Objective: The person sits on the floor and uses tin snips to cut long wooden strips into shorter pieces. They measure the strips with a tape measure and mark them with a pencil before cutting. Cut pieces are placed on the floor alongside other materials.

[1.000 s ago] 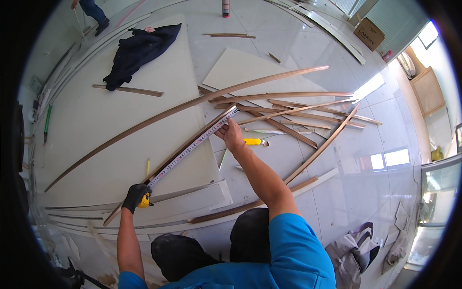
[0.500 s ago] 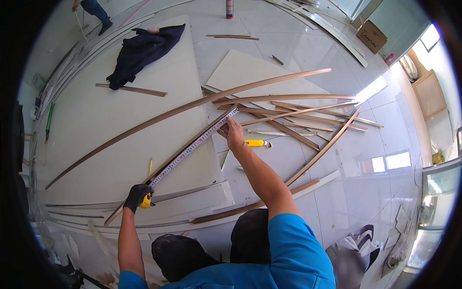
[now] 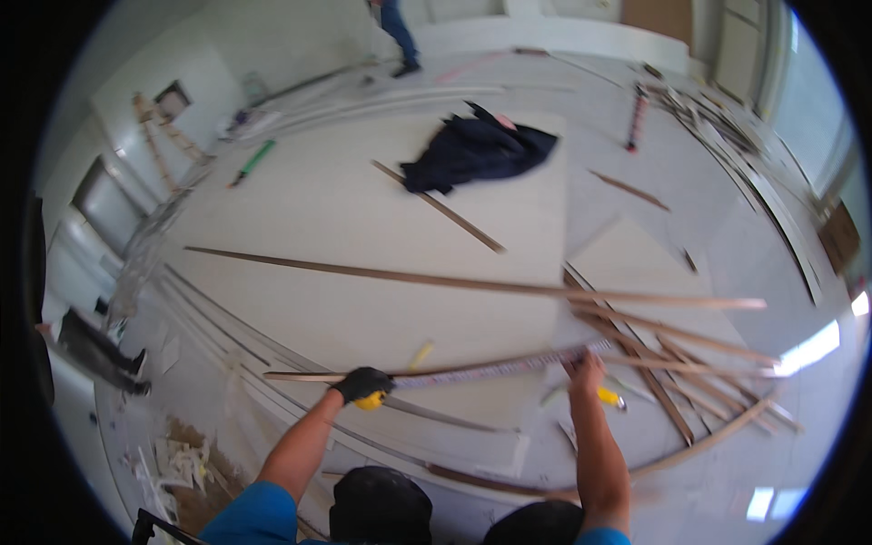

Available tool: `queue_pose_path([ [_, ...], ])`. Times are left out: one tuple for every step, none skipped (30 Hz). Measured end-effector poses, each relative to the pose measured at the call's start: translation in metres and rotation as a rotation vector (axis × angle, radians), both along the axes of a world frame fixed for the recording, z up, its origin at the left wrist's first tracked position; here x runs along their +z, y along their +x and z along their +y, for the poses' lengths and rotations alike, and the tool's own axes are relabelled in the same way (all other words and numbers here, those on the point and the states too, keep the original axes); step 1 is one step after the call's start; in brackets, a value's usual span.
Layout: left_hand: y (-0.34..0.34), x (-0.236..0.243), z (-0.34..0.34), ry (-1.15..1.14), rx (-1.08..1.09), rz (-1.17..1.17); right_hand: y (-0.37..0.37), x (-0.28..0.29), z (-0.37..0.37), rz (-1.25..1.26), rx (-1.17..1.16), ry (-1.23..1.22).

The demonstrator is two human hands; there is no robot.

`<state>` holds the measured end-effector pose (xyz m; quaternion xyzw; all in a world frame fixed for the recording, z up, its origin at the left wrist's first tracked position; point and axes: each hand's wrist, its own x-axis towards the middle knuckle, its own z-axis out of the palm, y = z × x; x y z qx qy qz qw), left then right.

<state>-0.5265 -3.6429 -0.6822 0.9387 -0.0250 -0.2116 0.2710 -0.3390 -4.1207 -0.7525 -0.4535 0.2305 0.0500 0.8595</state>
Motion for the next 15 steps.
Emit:
queue_pose_path([
  [-0.004, 0.01, 0.0, 0.077, 0.056, 0.003, -0.001, -0.002, -0.002, -0.005, -0.046, 0.017],
  [-0.004, 0.024, 0.0, 0.105, 0.104, 0.067, -0.001, -0.009, -0.01, -0.072, -0.044, 0.008],
  [-0.011, 0.03, 0.006, 0.164, 0.162, 0.095, 0.0, -0.006, -0.012, -0.055, -0.054, -0.006],
  [-0.02, 0.032, 0.014, 0.22, 0.22, 0.128, 0.002, -0.002, -0.013, -0.035, -0.064, -0.023],
  [-0.032, 0.03, 0.025, 0.205, 0.284, 0.046, 0.002, -0.002, -0.021, -0.032, -0.068, -0.022],
  [-0.039, 0.024, 0.032, 0.231, 0.377, 0.022, 0.005, -0.005, -0.029, -0.019, -0.07, -0.013],
  [-0.043, 0.026, 0.04, 0.253, 0.417, 0.046, 0.004, 0.003, -0.031, 0.0, -0.083, -0.012],
  [-0.05, 0.027, 0.04, 0.269, 0.448, 0.083, 0.002, -0.002, -0.045, -0.025, -0.105, 0.01],
  [-0.049, 0.024, 0.051, 0.349, 0.477, -0.011, 0.008, -0.005, -0.059, -0.134, -0.08, 0.005],
  [-0.059, 0.01, 0.057, 0.419, 0.514, -0.064, 0.004, -0.003, -0.073, -0.207, -0.036, -0.017],
  [-0.067, 0.005, 0.066, 0.386, 0.568, 0.059, 0.004, 0.009, -0.073, -0.124, -0.044, -0.119],
  [-0.058, 0.018, 0.057, 0.284, 0.579, 0.099, 0.008, 0.0, -0.092, -0.026, -0.192, -0.161],
  [-0.051, 0.001, 0.063, 0.206, 0.597, 0.101, 0.013, -0.045, -0.159, -0.123, -0.039, -0.212],
  [-0.037, 0.025, 0.046, 0.142, 0.641, 0.173, 0.008, -0.048, -0.183, -0.102, -0.046, -0.298],
  [-0.044, 0.027, 0.042, 0.218, 0.642, -0.059, 0.005, -0.046, -0.199, -0.085, -0.035, -0.362],
])
